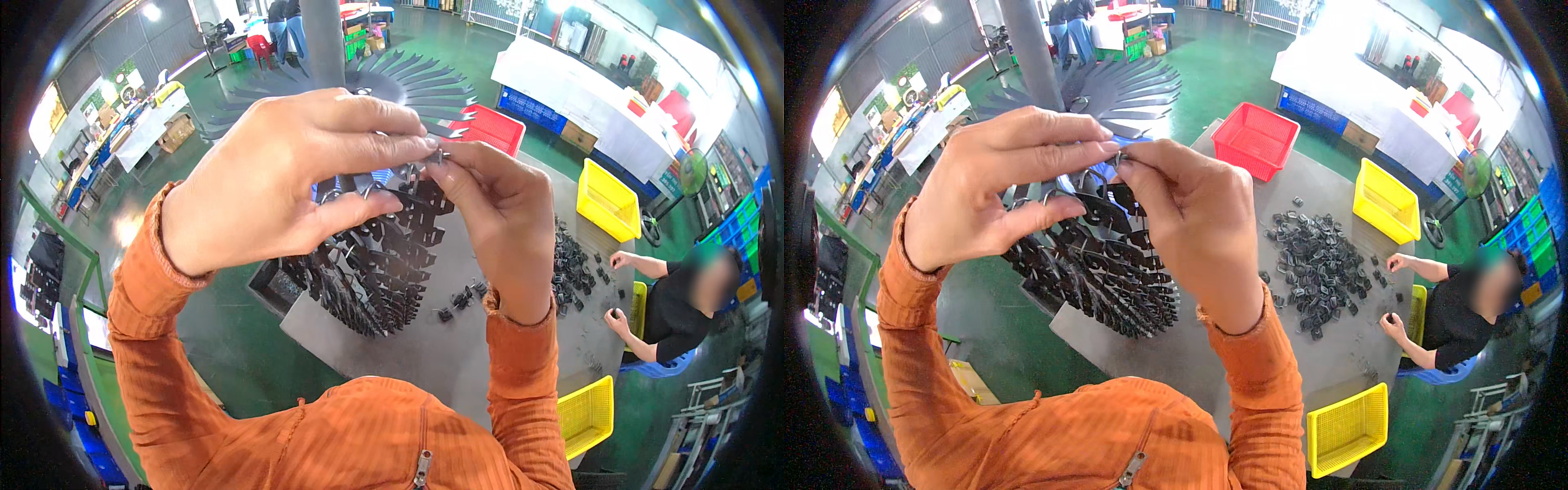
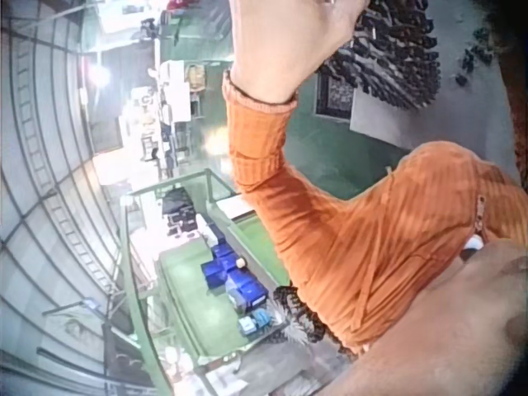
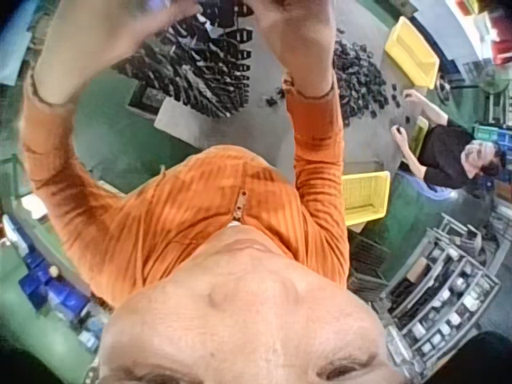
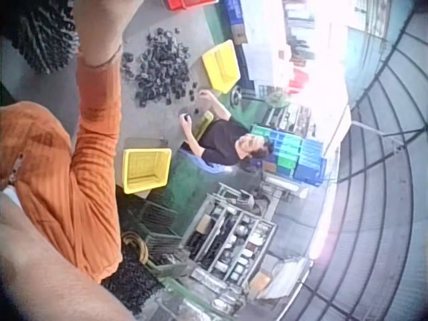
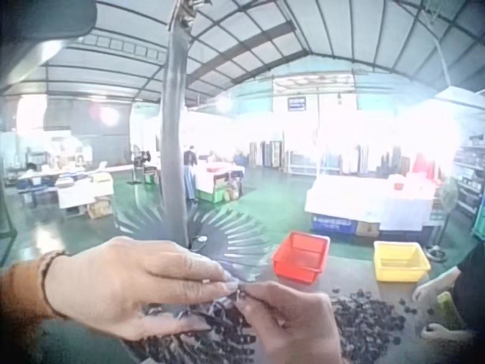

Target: The person attaches small plastic pieces onto a circular metal stand, handling them one at a time and sliding them onto the radial arms. They then lift the completed assembly and place it onto a vertical storage rack.

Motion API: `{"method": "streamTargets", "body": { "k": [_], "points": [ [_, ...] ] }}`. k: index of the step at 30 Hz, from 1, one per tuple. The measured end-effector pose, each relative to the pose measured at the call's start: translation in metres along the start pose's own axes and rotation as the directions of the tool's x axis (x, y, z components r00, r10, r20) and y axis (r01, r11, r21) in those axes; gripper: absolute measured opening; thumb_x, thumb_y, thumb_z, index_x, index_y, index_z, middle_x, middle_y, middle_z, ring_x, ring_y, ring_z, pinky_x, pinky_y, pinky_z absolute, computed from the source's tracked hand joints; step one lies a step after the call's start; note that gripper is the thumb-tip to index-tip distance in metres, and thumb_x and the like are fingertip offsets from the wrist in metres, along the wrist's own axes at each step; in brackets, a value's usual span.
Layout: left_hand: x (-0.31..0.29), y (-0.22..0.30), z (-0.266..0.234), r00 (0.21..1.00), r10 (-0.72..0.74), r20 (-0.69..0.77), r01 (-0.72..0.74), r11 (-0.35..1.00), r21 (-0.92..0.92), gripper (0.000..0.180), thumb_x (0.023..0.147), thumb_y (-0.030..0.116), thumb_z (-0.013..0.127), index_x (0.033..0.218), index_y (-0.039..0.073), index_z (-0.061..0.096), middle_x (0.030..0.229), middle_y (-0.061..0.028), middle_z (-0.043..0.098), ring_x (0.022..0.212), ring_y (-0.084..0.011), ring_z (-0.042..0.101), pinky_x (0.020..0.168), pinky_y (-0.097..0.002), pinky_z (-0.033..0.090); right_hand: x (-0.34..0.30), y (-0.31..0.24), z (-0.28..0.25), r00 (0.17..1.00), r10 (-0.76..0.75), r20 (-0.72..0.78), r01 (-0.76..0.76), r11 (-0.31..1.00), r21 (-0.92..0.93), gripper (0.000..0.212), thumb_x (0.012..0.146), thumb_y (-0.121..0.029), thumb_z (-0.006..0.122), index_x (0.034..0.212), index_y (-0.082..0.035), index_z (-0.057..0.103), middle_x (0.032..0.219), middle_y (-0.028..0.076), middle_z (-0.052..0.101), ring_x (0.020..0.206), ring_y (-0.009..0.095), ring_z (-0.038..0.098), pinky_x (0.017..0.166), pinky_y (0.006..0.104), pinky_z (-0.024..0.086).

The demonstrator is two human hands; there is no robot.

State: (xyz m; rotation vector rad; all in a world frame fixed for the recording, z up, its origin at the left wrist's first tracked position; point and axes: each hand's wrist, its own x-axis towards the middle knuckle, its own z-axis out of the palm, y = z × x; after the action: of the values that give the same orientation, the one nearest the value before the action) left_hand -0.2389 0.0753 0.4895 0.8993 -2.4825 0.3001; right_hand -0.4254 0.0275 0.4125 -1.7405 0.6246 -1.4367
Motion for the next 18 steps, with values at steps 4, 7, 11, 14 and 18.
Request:
{"method": "streamTargets", "body": {
  "k": [4,7,11,14,18],
  "points": [
    [-0.002,0.000,0.000,1.000,0.005,0.017,-0.006,1.000,0.020,0.046,0.065,0.006,0.074,0.110,0.006,0.065,0.108,-0.0111,0.063,0.094,-0.0286,0.062,0.080,-0.0342,0.050,-0.004,0.002,0.006,0.999,0.008,-0.043,-0.011,0.998,-0.062,0.015,0.085,0.003,0.059,0.099,0.006,0.065,0.084,0.005,0.065,0.077,0.009,0.061,0.070,0.0218,0.049],
    [0.001,-0.002,0.001,1.000,0.024,0.000,-0.024,0.998,0.057,0.045,0.066,0.006,0.073,0.110,0.006,0.065,0.108,-0.0112,0.063,0.093,-0.0288,0.062,0.079,-0.0339,0.050,-0.005,0.004,0.003,0.990,-0.104,-0.092,0.100,0.994,-0.046,0.015,0.084,0.004,0.059,0.098,0.005,0.065,0.081,0.005,0.065,0.074,0.008,0.060,0.068,0.0211,0.048],
    [0.004,-0.004,0.005,1.000,-0.010,0.030,0.009,1.000,0.025,0.042,0.068,0.006,0.072,0.110,0.005,0.065,0.108,-0.0119,0.063,0.094,-0.0292,0.062,0.080,-0.0342,0.050,-0.004,0.012,-0.009,0.986,-0.096,-0.134,0.101,0.995,0.025,0.012,0.086,0.001,0.059,0.095,0.005,0.066,0.080,0.005,0.065,0.072,0.008,0.059,0.065,0.0199,0.046],
    [0.004,-0.013,0.007,1.000,-0.015,0.011,0.015,0.999,0.051,0.042,0.068,0.006,0.071,0.109,0.003,0.065,0.108,-0.0126,0.063,0.095,-0.0299,0.062,0.081,-0.0342,0.050,-0.002,0.022,-0.053,0.945,-0.047,-0.323,-0.014,0.983,-0.184,0.013,0.087,-0.004,0.058,0.093,0.002,0.068,0.079,0.002,0.066,0.072,0.005,0.057,0.065,0.0197,0.044],
    [0.004,-0.008,-0.002,0.994,-0.076,0.075,0.065,0.988,0.138,0.046,0.070,0.005,0.067,0.116,0.001,0.060,0.115,-0.0156,0.059,0.106,-0.0323,0.058,0.089,-0.0364,0.046,0.016,0.073,-0.136,0.898,-0.089,-0.431,-0.113,0.900,-0.420,0.015,0.087,-0.010,0.060,0.095,0.000,0.069,0.080,0.004,0.067,0.073,0.007,0.057,0.066,0.0208,0.043]
  ]
}}
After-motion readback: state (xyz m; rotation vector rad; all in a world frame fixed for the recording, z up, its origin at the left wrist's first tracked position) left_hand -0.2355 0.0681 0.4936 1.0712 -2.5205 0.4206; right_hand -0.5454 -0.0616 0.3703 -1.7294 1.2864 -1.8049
